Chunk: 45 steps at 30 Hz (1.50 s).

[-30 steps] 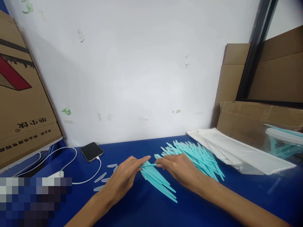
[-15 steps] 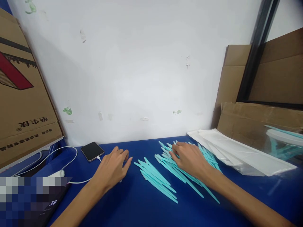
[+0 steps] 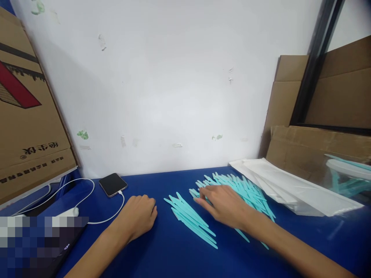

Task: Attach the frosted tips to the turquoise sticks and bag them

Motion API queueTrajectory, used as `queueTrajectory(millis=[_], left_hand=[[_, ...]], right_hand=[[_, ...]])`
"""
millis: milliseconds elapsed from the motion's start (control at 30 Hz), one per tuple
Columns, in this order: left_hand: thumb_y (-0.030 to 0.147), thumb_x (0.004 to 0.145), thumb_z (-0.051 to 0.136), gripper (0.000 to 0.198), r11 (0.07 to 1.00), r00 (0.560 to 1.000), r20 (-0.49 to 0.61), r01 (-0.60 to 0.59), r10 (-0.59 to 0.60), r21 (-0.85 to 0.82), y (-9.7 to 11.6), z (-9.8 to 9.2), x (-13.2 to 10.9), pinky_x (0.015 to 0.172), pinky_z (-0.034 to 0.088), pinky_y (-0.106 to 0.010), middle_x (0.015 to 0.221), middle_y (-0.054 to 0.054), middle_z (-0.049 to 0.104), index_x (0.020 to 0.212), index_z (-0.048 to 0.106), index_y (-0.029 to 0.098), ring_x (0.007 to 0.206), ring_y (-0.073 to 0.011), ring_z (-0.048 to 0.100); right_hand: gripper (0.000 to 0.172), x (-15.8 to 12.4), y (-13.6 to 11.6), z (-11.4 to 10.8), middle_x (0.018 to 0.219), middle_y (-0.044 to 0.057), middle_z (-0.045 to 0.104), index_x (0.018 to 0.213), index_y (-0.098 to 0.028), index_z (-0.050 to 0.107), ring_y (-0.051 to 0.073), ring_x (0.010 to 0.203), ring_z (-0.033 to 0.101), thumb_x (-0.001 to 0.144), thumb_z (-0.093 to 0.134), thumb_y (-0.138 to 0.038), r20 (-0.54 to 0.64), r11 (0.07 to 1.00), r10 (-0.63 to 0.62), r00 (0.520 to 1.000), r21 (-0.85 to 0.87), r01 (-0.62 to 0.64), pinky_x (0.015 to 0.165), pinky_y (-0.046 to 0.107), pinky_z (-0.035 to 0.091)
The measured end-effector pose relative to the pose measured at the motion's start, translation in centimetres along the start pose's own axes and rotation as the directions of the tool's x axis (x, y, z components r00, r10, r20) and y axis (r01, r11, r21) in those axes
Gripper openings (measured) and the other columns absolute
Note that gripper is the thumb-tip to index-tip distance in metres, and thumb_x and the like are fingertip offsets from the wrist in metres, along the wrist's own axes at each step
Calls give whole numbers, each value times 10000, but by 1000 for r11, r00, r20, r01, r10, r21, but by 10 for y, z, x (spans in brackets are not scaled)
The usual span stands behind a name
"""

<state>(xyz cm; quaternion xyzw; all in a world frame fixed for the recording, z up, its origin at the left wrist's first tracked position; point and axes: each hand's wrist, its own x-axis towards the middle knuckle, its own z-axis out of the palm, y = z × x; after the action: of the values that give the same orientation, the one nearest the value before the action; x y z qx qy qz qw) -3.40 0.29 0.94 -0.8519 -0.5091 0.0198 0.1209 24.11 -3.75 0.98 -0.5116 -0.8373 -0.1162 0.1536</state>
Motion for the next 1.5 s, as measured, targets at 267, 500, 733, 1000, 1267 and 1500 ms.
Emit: queueTrajectory(millis=[267,500,733,1000,1267,1500], left_hand=[[258,994,343,366,995,996,-44,-71,74,71,2,4,4,622,450,-378,762,-122,722,837,662,170,717,-322,710],[347,1060,283,349,992,985,-140,-93,104,81,4,4,11,547,321,-305,796,-58,708,962,580,191,731,-275,702],[292,1057,307,240,997,983,-174,-47,56,55,2,2,12,522,264,-312,910,-40,680,1032,531,212,675,-230,673],[221,1037,305,220,997,983,-172,-59,65,42,-4,7,13,517,257,-307,876,-35,653,1021,524,221,656,-235,656],[207,1024,292,267,999,984,-174,-38,41,22,-5,7,12,521,289,-282,925,-53,666,1067,554,237,661,-217,667],[302,1008,354,259,947,960,-257,24,-111,-319,2,1,10,633,426,-310,1035,-65,747,1208,512,257,865,-278,719]], right_hand=[[384,-8,-20,11,601,15,636,813,-210,563,175,495,556,1024,358,-457,122,990,-129,984,-48,136,506,300,191],[333,-7,-13,9,623,-1,651,835,-218,579,168,504,563,1027,372,-396,134,995,-99,986,28,96,510,289,222],[357,-5,-13,7,677,10,683,862,-221,637,158,552,589,1031,371,-388,140,995,-33,990,101,19,530,273,266],[320,0,-5,4,733,10,707,918,-218,633,155,571,610,1044,386,-378,-11,990,75,997,118,-73,526,267,274],[313,2,0,2,731,11,691,859,-201,591,148,547,588,1044,407,-374,-77,997,56,995,65,-51,501,275,220],[324,2,-1,4,756,22,705,857,-202,600,146,557,597,1046,399,-372,-89,996,54,995,68,-48,503,270,232]])
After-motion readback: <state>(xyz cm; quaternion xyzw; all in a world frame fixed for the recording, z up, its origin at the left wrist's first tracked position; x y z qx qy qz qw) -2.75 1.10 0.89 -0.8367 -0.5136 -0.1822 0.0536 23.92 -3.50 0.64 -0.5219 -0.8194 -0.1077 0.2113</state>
